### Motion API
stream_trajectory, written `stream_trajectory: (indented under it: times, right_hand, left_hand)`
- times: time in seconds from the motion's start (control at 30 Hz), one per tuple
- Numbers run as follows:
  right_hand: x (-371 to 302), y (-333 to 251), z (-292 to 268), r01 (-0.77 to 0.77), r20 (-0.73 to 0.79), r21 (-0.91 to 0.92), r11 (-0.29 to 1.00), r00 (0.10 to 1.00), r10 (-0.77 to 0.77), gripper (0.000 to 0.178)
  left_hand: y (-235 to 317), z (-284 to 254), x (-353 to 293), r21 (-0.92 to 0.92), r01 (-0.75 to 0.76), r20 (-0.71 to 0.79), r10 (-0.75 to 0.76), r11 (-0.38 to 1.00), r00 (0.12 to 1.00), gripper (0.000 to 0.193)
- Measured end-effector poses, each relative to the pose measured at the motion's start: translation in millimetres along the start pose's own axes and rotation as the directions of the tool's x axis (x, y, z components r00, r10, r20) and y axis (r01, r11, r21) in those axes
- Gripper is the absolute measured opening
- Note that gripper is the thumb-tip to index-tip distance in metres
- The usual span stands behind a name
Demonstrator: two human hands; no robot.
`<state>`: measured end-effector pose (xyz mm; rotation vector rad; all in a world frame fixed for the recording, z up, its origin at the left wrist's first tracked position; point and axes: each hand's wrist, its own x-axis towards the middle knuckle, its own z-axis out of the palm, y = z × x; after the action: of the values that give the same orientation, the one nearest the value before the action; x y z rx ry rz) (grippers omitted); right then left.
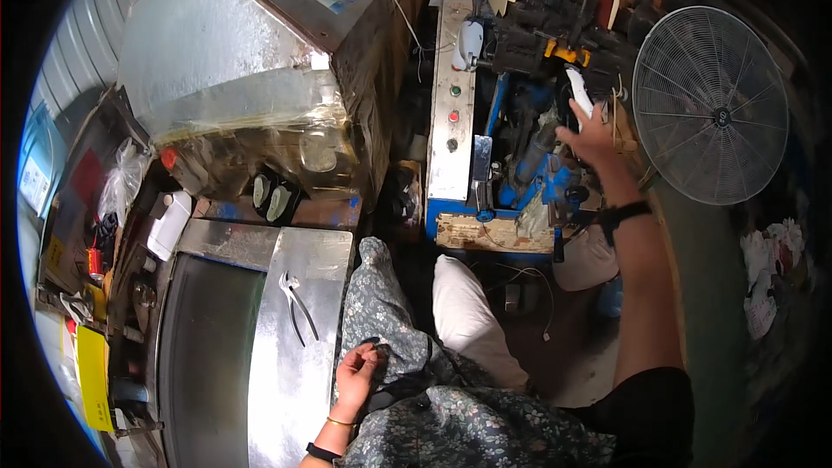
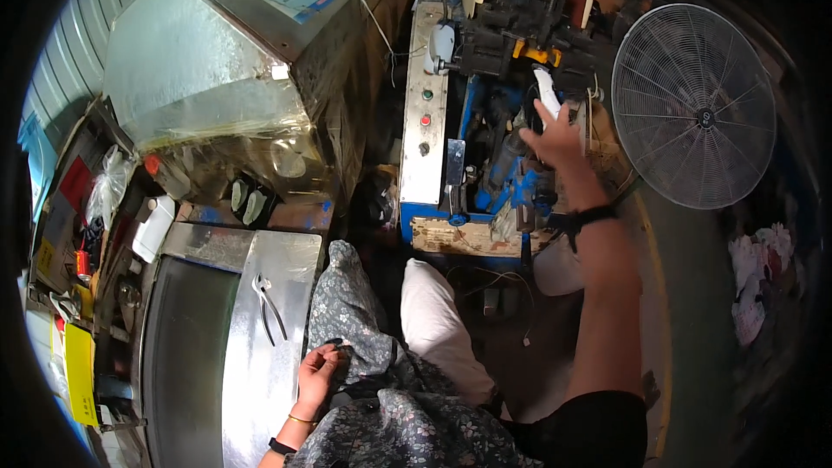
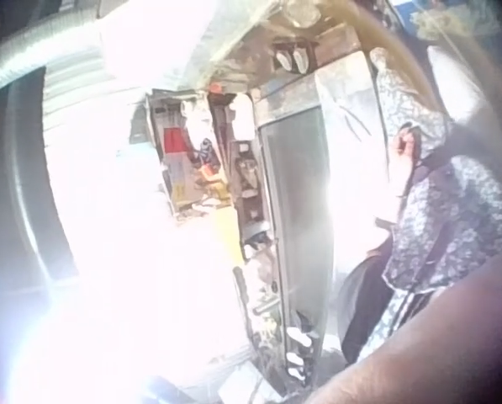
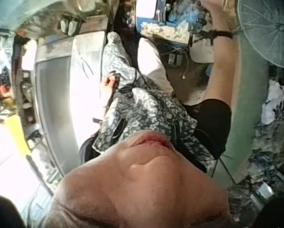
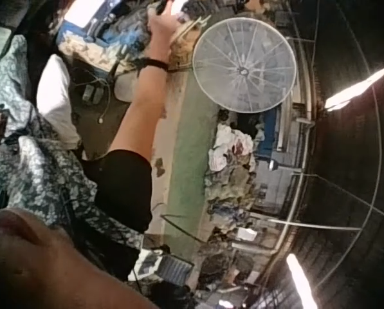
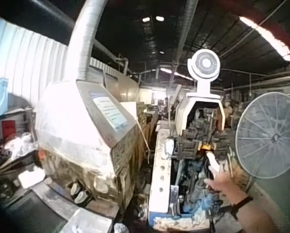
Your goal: Operator performs shoe lasting tasks by pulling uppers over shoe lasts and feeding them into a lasting machine.
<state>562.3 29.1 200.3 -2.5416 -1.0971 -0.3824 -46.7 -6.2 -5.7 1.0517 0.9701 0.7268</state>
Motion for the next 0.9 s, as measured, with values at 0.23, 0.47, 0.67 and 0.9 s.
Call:
stream_trajectory:
  times: [0.23, 0.47, 0.67, 0.9]
  right_hand:
    - [-12.6, 1.1, 0.4, 0.007, -0.084, 0.001, 1.0, 0.996, -0.007, 0.069]
    - [23.5, 2.2, 9.6, 0.017, -0.121, 0.001, 1.0, 0.993, -0.017, 0.067]
    - [70.3, 6.5, 17.2, -0.023, -0.069, -0.064, 0.998, 0.997, 0.018, 0.069]
    - [90.2, -18.8, -1.8, -0.089, 0.018, -0.063, 0.994, 0.996, 0.09, 0.072]
  left_hand:
    - [5.0, 12.5, 0.2, 0.067, -0.03, 0.027, 0.028, 0.997, 0.999, 0.027]
    - [-1.6, 10.5, 4.3, 0.16, -0.03, 0.027, 0.026, 0.987, 0.999, 0.026]
    - [9.6, 18.6, 0.0, 0.129, 0.006, 0.028, -0.01, 0.992, 1.0, 0.027]
    - [28.4, 12.3, -8.0, 0.056, -0.007, 0.004, 0.007, 0.998, 1.0, 0.025]
